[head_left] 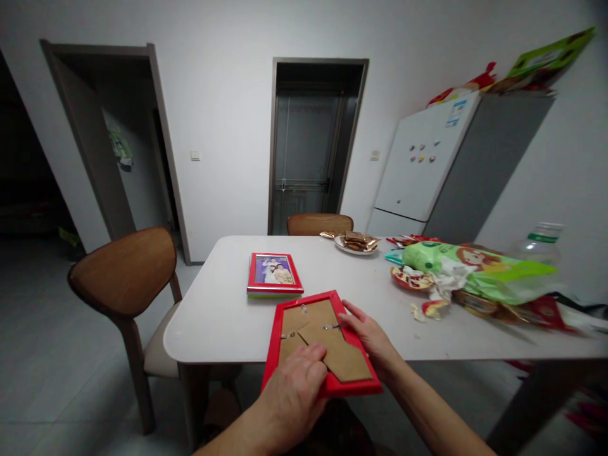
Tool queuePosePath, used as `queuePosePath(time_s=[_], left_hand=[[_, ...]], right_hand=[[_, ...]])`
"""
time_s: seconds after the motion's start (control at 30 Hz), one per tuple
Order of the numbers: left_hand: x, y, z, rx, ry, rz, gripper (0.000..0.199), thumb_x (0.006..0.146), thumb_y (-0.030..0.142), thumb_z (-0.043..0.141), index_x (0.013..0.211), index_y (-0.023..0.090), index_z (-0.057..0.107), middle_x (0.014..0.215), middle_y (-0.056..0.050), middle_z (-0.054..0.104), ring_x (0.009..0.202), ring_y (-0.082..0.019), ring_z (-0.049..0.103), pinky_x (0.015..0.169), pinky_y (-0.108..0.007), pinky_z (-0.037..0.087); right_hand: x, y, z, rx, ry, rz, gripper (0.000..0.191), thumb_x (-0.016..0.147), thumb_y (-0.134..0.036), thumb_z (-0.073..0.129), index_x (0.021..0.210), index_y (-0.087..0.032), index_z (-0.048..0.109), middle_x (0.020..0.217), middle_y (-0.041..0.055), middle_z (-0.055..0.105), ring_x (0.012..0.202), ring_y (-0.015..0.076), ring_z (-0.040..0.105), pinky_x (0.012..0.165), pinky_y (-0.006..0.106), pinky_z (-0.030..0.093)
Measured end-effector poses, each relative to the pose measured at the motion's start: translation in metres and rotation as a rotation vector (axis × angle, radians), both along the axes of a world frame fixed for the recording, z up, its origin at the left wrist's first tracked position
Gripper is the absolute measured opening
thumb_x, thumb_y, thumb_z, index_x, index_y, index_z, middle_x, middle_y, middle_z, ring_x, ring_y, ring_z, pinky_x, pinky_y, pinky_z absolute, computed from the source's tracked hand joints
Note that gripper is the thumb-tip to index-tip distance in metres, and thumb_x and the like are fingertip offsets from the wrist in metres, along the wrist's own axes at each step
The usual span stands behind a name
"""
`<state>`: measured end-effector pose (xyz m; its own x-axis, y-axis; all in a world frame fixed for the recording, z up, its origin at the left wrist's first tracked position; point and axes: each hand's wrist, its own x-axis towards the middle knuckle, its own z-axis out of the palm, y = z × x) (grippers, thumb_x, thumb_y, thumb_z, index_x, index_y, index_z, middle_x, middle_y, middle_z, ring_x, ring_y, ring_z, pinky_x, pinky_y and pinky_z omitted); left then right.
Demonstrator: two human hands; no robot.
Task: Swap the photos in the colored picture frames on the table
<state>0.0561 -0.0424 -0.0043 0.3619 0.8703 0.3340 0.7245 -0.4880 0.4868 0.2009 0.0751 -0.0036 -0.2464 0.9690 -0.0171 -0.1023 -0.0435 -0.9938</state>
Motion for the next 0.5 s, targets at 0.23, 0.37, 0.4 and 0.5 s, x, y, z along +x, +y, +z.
queuePosePath(time_s=[0.23, 0.37, 0.4, 0.5], left_hand=[[-0.008, 0.005, -0.027, -0.111, 0.236, 0.072, 0.037, 0.072, 0.009, 0.043, 0.108, 0.013, 0.048, 0.127, -0.015, 0.041, 0.119, -0.023, 0.034, 0.100, -0.042, 0.026], [-0.017, 0.014, -0.042, -0.094, 0.258, 0.120, 0.041, 0.069, 0.006, 0.041, 0.109, 0.014, 0.047, 0.127, -0.014, 0.041, 0.119, -0.021, 0.034, 0.099, -0.040, 0.028], [-0.019, 0.016, -0.046, -0.086, 0.276, 0.126, 0.042, 0.069, 0.006, 0.041, 0.109, 0.014, 0.047, 0.127, -0.014, 0.041, 0.119, -0.021, 0.034, 0.099, -0.040, 0.029], [-0.024, 0.022, -0.053, -0.034, 0.317, 0.128, 0.039, 0.070, 0.008, 0.041, 0.107, 0.015, 0.049, 0.127, -0.012, 0.042, 0.118, -0.021, 0.036, 0.098, -0.038, 0.031]], right_hand=[[-0.022, 0.019, -0.047, 0.231, -0.441, 0.066, 0.050, 0.061, -0.017, 0.046, 0.111, -0.013, 0.050, 0.096, 0.0085, 0.063, 0.081, 0.0194, 0.059, 0.073, 0.031, 0.045], [-0.033, 0.025, -0.056, 0.537, -0.791, -0.021, 0.042, 0.063, -0.014, 0.046, 0.103, -0.010, 0.057, 0.103, 0.0114, 0.059, 0.095, 0.0196, 0.052, 0.086, 0.029, 0.036], [-0.035, 0.024, -0.056, 0.583, -0.859, -0.013, 0.039, 0.064, -0.014, 0.046, 0.100, -0.012, 0.058, 0.100, 0.0104, 0.060, 0.093, 0.0192, 0.052, 0.085, 0.029, 0.036], [-0.038, 0.020, -0.052, 0.660, -1.018, 0.006, 0.031, 0.068, -0.017, 0.046, 0.096, -0.018, 0.060, 0.097, 0.0074, 0.059, 0.090, 0.0184, 0.050, 0.081, 0.029, 0.036]])
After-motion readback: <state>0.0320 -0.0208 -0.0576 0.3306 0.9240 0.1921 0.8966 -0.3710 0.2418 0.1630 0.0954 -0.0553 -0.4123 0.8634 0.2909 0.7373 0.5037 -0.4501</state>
